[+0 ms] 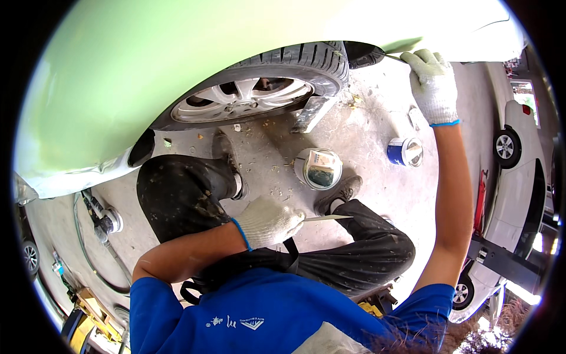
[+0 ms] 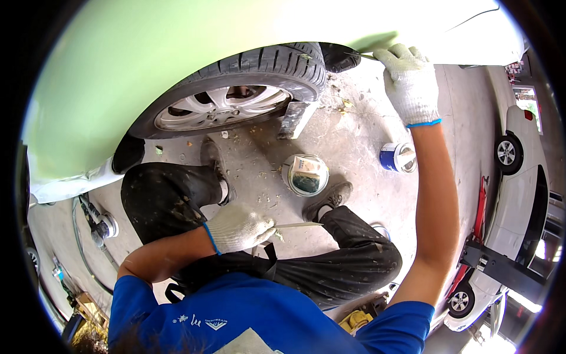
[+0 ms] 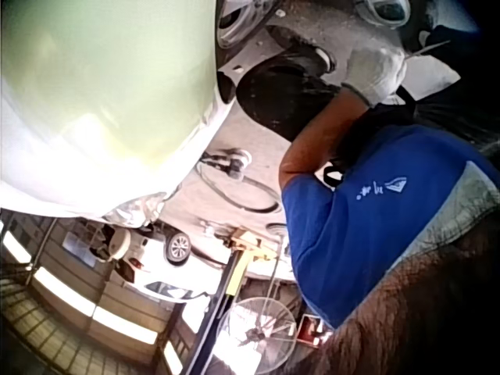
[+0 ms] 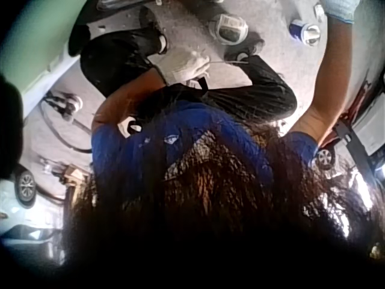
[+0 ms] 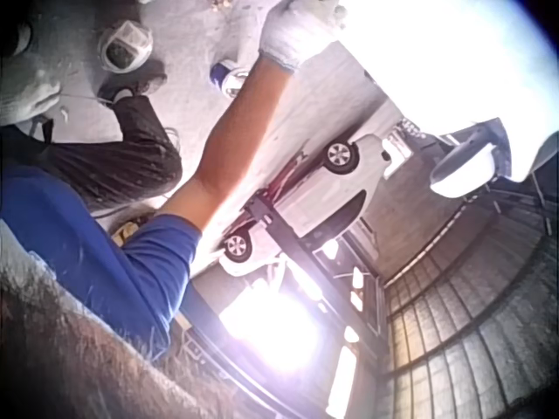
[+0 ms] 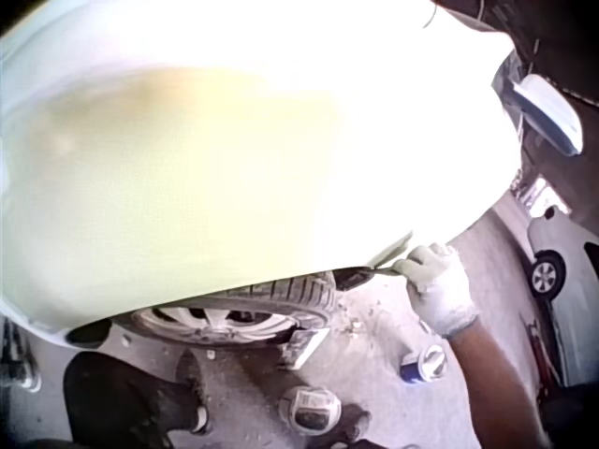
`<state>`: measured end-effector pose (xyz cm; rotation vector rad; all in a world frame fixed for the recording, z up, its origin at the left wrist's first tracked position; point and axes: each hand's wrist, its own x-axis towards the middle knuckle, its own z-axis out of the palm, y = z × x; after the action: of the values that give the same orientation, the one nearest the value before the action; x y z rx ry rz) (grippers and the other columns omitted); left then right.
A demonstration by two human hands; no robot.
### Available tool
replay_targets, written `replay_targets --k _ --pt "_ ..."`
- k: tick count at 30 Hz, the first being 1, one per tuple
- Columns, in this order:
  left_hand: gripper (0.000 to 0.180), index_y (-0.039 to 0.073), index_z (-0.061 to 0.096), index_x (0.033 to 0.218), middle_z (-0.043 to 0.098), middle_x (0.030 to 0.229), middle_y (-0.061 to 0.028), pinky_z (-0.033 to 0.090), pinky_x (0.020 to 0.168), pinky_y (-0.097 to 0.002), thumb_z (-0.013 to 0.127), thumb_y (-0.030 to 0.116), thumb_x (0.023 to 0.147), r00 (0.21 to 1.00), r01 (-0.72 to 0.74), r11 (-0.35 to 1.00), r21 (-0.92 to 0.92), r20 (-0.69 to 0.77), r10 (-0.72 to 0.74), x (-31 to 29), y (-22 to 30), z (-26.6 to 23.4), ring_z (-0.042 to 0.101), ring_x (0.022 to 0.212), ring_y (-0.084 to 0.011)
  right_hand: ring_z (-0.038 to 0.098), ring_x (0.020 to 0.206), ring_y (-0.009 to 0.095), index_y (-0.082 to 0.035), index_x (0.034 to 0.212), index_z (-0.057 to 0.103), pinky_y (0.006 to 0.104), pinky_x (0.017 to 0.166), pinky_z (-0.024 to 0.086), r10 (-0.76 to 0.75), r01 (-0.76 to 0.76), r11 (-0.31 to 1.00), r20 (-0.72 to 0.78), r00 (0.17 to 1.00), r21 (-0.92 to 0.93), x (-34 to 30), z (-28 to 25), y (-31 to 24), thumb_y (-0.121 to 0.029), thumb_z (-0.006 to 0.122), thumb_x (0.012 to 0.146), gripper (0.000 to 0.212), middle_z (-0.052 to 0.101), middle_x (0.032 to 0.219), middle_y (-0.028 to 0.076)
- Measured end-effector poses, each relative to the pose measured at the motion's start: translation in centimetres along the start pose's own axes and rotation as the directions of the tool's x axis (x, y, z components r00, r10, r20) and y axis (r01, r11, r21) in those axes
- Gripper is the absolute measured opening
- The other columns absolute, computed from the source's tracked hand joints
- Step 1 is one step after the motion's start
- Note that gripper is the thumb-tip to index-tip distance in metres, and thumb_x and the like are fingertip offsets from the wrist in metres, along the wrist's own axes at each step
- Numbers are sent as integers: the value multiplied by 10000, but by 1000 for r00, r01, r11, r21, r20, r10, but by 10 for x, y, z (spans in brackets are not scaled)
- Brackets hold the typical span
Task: The person sands a green primer patch on the front fender of a white car using a sanding block and sandpaper. They switch between different sandpaper sheets and a sanding sponge, working around the wheel arch and along the fender edge.
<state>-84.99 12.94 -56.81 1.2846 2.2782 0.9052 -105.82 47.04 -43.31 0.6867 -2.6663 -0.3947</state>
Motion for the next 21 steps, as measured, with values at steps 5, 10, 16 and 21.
replay_targets --k 5,10,16,21 --pt "233 107 647 818 626 649 -96 497 516 -458 696 332 859 999 -28 1000 4 -20 28 0 0 0 641 577 -315 612 941 290 -146 1078 711 426 834 508 85 -86 996 43 995 17 -15 35 4 -24 618 813 306 656 964 62" --pt "224 106 652 819 640 681 -86 502 525 -451 696 323 854 1000 -10 1000 29 12 10 -1 0 0 648 593 -305 611 869 293 -125 1067 714 429 809 505 56 -45 990 -84 995 132 -10 5 -13 10 628 783 326 658 952 65" --pt "216 108 654 823 638 667 -89 508 531 -446 702 317 845 1000 -10 1000 11 -1 10 -1 -2 3 653 599 -298 603 849 290 -129 1044 715 417 782 505 -10 21 998 -168 986 62 -7 -11 -14 21 645 749 338 652 960 47" --pt "218 106 657 826 634 658 -98 506 537 -451 705 317 843 1000 -16 999 40 20 15 0 0 0 652 600 -308 604 882 277 -143 1058 711 417 790 500 -21 32 998 -190 982 55 -9 -8 -12 17 658 742 358 646 976 34"
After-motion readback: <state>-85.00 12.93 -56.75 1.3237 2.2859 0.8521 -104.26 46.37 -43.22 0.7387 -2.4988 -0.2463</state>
